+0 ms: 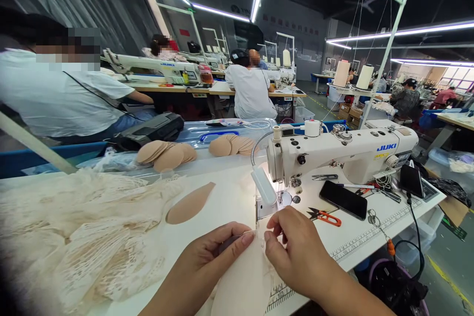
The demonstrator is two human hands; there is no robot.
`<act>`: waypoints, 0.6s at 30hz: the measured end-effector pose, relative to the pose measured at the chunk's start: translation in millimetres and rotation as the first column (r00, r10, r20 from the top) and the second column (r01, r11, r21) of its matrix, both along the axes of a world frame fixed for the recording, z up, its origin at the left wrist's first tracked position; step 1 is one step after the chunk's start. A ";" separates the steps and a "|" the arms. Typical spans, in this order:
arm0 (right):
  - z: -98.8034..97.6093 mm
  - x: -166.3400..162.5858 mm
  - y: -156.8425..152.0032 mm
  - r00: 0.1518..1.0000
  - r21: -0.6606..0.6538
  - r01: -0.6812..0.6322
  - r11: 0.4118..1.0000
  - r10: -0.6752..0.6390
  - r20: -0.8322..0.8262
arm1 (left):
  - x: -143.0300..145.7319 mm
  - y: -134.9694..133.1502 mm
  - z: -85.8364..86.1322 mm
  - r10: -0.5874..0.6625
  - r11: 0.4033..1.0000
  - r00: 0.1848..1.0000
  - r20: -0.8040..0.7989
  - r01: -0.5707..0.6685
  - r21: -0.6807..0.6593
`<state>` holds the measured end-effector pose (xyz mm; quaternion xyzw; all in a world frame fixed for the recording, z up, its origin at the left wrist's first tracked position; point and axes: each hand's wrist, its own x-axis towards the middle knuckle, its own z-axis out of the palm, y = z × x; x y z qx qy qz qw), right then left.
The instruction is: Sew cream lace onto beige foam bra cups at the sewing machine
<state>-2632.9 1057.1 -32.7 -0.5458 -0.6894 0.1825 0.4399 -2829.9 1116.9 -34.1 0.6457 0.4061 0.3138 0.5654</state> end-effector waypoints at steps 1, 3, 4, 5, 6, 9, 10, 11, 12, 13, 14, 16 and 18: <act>0.5 1.5 -2.5 1.000 0.028 0.004 1.000 -0.004 0.004 | -0.4 -0.1 0.7 0.003 1.000 1.000 -0.012 -0.003 0.003; 0.0 2.0 -7.1 0.999 0.087 0.000 0.996 -0.004 0.041 | -1.4 -0.2 2.3 0.015 1.000 0.999 -0.033 -0.015 0.012; -1.1 0.8 -8.7 0.998 0.102 -0.009 0.995 0.002 0.068 | -1.7 -0.2 2.5 0.016 1.000 0.999 -0.039 -0.015 0.023; -2.7 -1.3 -9.5 0.995 0.104 -0.021 0.994 0.011 0.100 | -1.8 -0.1 2.0 0.011 0.999 0.999 -0.045 -0.010 0.035; -4.8 -4.0 -9.3 0.991 0.101 -0.031 0.994 0.017 0.134 | -1.7 0.1 0.7 0.003 0.999 0.999 -0.050 0.000 0.049; -11.3 -12.0 -4.0 0.978 0.110 -0.028 0.994 0.004 0.210 | -0.8 1.6 -6.5 -0.008 0.994 0.998 -0.056 0.014 0.109; -12.5 -13.2 -1.4 0.977 0.114 -0.023 0.993 -0.002 0.213 | -0.6 2.2 -8.9 -0.006 0.992 0.998 -0.058 0.013 0.127; -12.8 -13.2 0.9 0.980 0.110 -0.012 0.994 -0.011 0.198 | -0.5 2.8 -10.5 0.000 0.990 0.998 -0.059 0.009 0.140; -12.1 -12.0 2.6 0.987 0.094 0.005 0.996 -0.020 0.161 | -0.5 3.3 -11.2 0.002 0.990 0.998 -0.064 0.007 0.140; -10.7 -9.9 3.6 0.994 0.058 0.023 0.998 -0.029 0.106 | -0.7 3.6 -10.8 0.002 0.992 0.997 -0.071 0.007 0.130; -8.7 -7.2 3.8 0.999 0.009 0.038 0.999 -0.038 0.039 | -1.0 3.7 -9.4 0.004 0.993 0.997 -0.078 0.004 0.115; -4.6 -2.0 1.7 0.996 -0.094 0.043 0.995 -0.051 -0.080 | -1.4 3.1 -4.6 0.011 0.996 0.996 -0.091 -0.004 0.086; -2.8 -0.4 -2.3 0.994 -0.144 0.011 0.989 -0.027 -0.107 | -1.1 1.9 0.7 0.015 0.997 0.995 -0.099 -0.007 0.077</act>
